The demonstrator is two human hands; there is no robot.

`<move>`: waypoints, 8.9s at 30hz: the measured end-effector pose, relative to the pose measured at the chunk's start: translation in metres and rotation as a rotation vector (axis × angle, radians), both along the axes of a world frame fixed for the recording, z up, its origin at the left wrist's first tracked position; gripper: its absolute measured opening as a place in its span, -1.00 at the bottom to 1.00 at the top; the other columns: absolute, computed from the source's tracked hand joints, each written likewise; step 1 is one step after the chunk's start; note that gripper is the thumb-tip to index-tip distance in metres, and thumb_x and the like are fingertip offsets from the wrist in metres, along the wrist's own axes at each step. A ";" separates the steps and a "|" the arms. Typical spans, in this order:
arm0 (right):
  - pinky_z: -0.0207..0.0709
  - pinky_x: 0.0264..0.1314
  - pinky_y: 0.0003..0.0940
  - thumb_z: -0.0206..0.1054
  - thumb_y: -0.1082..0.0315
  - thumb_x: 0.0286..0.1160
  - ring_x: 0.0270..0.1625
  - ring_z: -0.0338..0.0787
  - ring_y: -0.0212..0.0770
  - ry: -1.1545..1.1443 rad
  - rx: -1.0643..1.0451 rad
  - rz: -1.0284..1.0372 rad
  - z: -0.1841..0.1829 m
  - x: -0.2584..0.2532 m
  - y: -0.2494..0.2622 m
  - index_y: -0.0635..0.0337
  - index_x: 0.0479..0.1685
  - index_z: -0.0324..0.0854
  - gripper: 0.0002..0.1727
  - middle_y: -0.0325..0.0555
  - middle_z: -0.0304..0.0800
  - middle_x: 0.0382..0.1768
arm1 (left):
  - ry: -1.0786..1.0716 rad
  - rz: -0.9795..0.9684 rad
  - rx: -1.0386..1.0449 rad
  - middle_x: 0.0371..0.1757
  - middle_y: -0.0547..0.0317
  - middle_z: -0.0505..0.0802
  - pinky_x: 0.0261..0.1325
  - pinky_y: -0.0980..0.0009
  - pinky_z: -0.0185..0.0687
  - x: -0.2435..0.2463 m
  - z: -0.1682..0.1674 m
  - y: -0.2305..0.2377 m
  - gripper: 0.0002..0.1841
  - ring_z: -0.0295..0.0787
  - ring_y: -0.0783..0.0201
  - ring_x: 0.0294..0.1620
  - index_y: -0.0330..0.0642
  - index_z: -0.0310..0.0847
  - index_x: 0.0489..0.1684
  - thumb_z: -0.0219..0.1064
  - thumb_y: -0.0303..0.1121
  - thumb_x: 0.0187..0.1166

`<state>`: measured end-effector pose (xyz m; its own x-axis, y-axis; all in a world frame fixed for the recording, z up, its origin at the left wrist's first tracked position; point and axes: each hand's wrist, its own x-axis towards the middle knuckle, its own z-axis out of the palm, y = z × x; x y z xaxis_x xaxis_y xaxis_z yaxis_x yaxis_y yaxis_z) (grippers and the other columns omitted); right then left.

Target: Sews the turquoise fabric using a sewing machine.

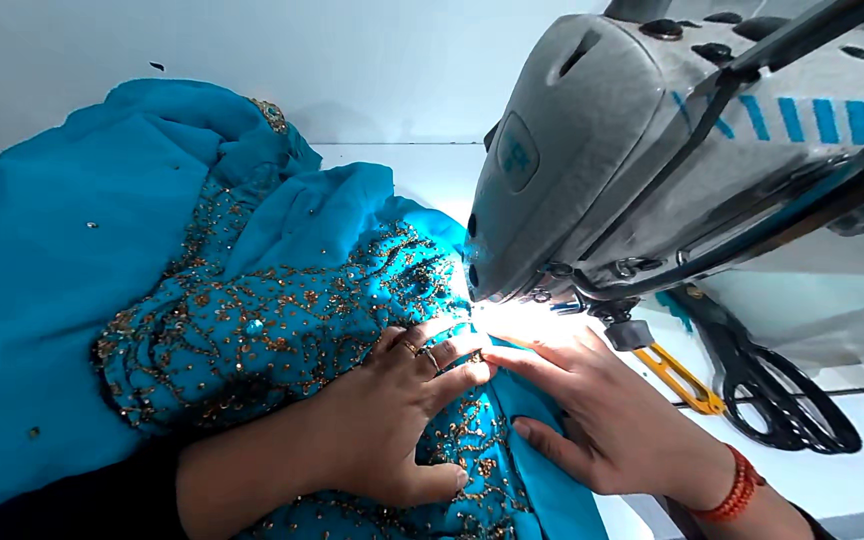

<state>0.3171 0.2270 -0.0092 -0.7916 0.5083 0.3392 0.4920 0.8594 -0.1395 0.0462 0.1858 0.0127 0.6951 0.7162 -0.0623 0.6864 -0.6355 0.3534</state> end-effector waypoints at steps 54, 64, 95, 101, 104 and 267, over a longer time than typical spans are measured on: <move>0.50 0.20 -0.04 -0.03 -0.18 0.60 0.18 0.77 -0.16 0.000 0.046 -0.106 -0.006 -0.006 0.017 -0.09 0.39 0.73 -0.37 -0.19 0.86 0.21 | 0.040 0.045 0.049 0.78 -0.09 0.33 0.75 -0.18 -0.11 -0.007 0.001 0.028 -0.16 0.00 -0.04 0.87 0.27 0.33 0.75 0.18 0.39 0.41; 0.66 0.23 -0.43 0.20 -0.05 0.71 0.17 0.76 -0.48 0.438 -0.185 -0.162 0.004 0.021 -0.021 -0.03 0.13 0.74 -0.63 -0.30 0.84 0.06 | -0.065 -0.171 0.415 0.34 -0.02 0.82 0.36 0.08 0.64 0.017 0.008 -0.031 -0.60 0.75 0.02 0.39 -0.21 0.70 0.29 0.06 -0.23 0.72; 0.47 0.00 -0.75 0.38 0.07 0.62 -0.11 0.64 -0.46 0.371 -0.272 -0.079 0.002 0.038 -0.081 0.04 -0.20 0.74 -0.76 -0.19 0.68 -0.26 | -0.081 -0.150 -0.219 0.55 -0.18 0.50 0.41 -0.41 0.18 0.027 0.024 -0.023 -0.22 0.31 -0.31 0.58 -0.05 0.41 0.67 0.49 -0.12 0.33; 0.65 -0.04 -0.77 0.44 0.01 0.55 -0.02 0.76 -0.67 0.728 -0.403 -0.116 0.019 0.034 -0.079 -0.20 -0.14 0.73 -0.85 -0.60 0.79 -0.07 | -0.170 -0.176 -0.160 0.48 -0.17 0.53 0.32 -0.38 0.28 0.027 0.017 -0.026 -0.20 0.37 -0.30 0.52 -0.10 0.43 0.64 0.52 -0.17 0.24; 0.69 0.04 -0.73 0.47 0.09 0.53 0.01 0.79 -0.66 0.851 -0.465 -0.105 0.021 0.020 -0.082 -0.23 -0.09 0.77 -0.89 -0.63 0.81 -0.08 | -0.236 -0.171 -0.139 0.48 -0.21 0.55 0.30 -0.32 0.33 0.027 0.019 -0.026 -0.19 0.43 -0.30 0.46 -0.20 0.45 0.58 0.57 -0.23 0.17; 0.35 0.71 -0.14 0.06 -0.26 0.69 0.60 0.58 -0.23 0.104 -0.008 -0.086 -0.005 0.028 -0.021 -0.08 0.34 0.78 -0.39 -0.25 0.78 0.40 | 0.014 -0.049 0.406 0.51 0.11 0.74 0.43 0.13 0.61 0.019 -0.004 -0.020 -0.51 0.61 0.06 0.58 0.08 0.63 0.50 -0.11 -0.15 0.77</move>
